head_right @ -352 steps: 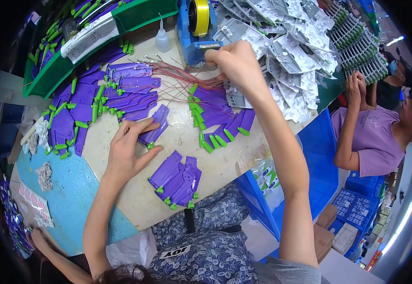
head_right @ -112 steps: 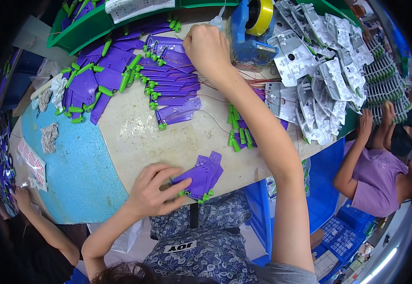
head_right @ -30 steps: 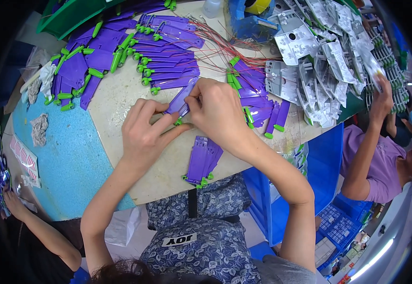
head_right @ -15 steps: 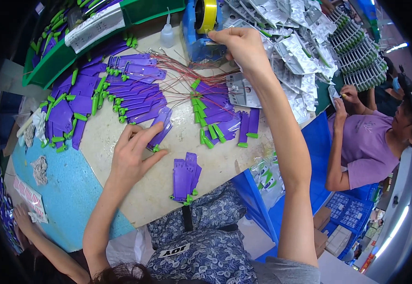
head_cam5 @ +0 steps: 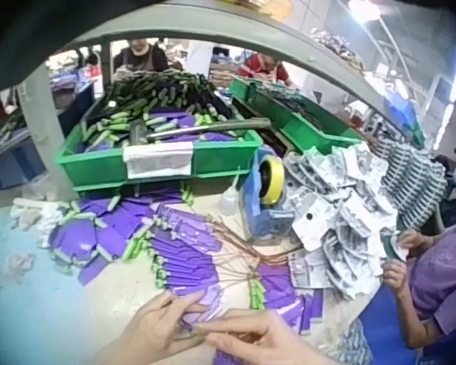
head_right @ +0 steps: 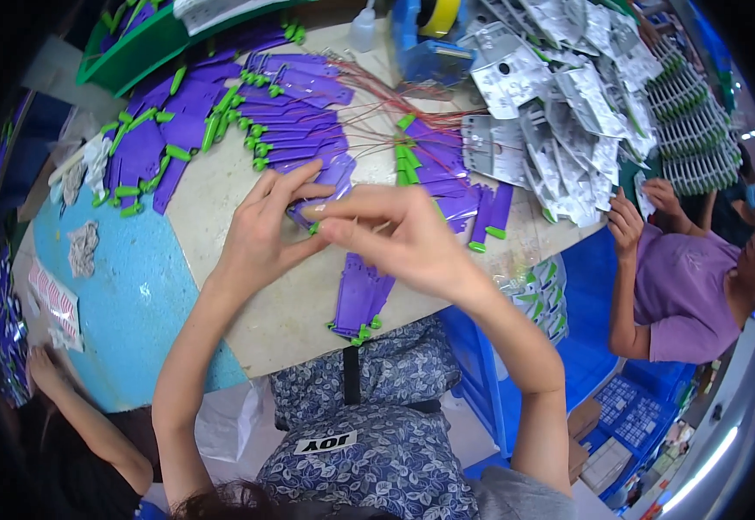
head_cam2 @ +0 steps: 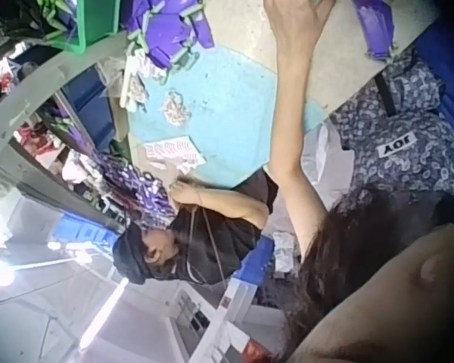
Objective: The person assembles small plastic electronic components by attaching wires to connectors and applying glue from a glue bottle with a glue dispenser to secure them.
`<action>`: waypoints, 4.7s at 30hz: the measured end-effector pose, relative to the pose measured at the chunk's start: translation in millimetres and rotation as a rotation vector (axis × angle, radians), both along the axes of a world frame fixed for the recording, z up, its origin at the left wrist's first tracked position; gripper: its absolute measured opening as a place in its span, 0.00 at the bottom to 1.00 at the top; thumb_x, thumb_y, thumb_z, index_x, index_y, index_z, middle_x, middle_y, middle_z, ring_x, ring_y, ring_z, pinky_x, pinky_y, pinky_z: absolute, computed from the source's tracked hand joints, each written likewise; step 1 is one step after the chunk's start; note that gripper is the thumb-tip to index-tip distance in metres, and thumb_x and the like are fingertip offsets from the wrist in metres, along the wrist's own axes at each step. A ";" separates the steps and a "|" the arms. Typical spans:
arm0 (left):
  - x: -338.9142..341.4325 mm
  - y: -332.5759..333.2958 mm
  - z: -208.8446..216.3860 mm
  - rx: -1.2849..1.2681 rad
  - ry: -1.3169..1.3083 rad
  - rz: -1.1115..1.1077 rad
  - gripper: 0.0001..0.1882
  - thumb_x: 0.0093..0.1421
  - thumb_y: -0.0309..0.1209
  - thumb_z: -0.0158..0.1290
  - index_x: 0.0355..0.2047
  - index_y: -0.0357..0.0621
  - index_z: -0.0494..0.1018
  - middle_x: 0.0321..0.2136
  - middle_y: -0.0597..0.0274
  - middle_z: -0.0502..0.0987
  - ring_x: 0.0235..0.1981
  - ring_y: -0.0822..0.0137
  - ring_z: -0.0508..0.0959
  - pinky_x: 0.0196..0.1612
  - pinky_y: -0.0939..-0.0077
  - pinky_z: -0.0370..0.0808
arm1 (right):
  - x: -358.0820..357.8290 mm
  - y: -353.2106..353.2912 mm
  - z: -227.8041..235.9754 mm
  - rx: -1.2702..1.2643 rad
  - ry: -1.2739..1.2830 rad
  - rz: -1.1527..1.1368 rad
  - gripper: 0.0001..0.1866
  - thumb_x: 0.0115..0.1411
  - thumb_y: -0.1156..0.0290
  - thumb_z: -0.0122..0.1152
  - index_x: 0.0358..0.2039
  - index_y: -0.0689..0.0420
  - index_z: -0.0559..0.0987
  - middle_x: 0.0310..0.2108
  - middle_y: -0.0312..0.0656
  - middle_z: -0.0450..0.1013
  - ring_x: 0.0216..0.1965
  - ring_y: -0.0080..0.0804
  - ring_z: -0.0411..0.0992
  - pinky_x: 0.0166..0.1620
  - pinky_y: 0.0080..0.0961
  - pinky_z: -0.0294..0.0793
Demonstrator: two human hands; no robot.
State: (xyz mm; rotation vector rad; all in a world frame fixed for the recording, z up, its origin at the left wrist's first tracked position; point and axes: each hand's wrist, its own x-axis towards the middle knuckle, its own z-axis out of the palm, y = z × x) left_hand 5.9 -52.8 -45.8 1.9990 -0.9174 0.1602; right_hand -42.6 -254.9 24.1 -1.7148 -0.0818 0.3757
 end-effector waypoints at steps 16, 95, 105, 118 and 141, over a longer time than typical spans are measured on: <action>-44.1 -14.0 1.3 0.176 -0.105 0.253 0.23 0.50 0.26 0.63 0.48 0.39 0.77 0.40 0.52 0.72 0.39 0.54 0.72 0.41 0.62 0.71 | 125.6 1.3 -32.5 -0.816 -0.921 -0.340 0.09 0.58 0.73 0.64 0.39 0.62 0.84 0.26 0.51 0.77 0.27 0.43 0.79 0.32 0.34 0.77; -31.0 0.2 -8.5 -0.195 0.347 0.197 0.26 0.46 0.19 0.66 0.46 0.39 0.72 0.35 0.52 0.75 0.35 0.58 0.80 0.38 0.67 0.79 | 39.0 17.1 -35.8 -0.512 -0.529 0.287 0.07 0.47 0.80 0.63 0.27 0.64 0.74 0.28 0.49 0.72 0.29 0.54 0.74 0.33 0.44 0.73; -29.8 0.3 -7.7 -0.195 0.348 0.183 0.23 0.45 0.19 0.66 0.42 0.37 0.72 0.34 0.54 0.75 0.35 0.58 0.79 0.38 0.67 0.78 | 35.8 17.4 -35.3 -0.559 -0.646 0.314 0.07 0.51 0.80 0.65 0.31 0.64 0.76 0.28 0.44 0.71 0.22 0.39 0.71 0.27 0.33 0.70; -29.6 4.1 -10.0 -0.103 0.110 0.131 0.17 0.47 0.22 0.65 0.37 0.35 0.72 0.38 0.56 0.76 0.38 0.53 0.76 0.42 0.61 0.75 | 15.3 11.4 -35.2 -0.338 -0.182 0.124 0.06 0.57 0.81 0.64 0.36 0.63 0.83 0.25 0.42 0.72 0.21 0.23 0.66 0.25 0.24 0.65; -13.6 5.1 -3.7 0.066 -0.151 0.041 0.16 0.41 0.32 0.69 0.24 0.41 0.72 0.36 0.62 0.76 0.36 0.60 0.76 0.34 0.68 0.76 | 39.6 5.6 -24.0 -0.661 -0.275 -0.105 0.03 0.49 0.76 0.66 0.24 0.63 0.82 0.23 0.47 0.78 0.22 0.32 0.76 0.28 0.30 0.72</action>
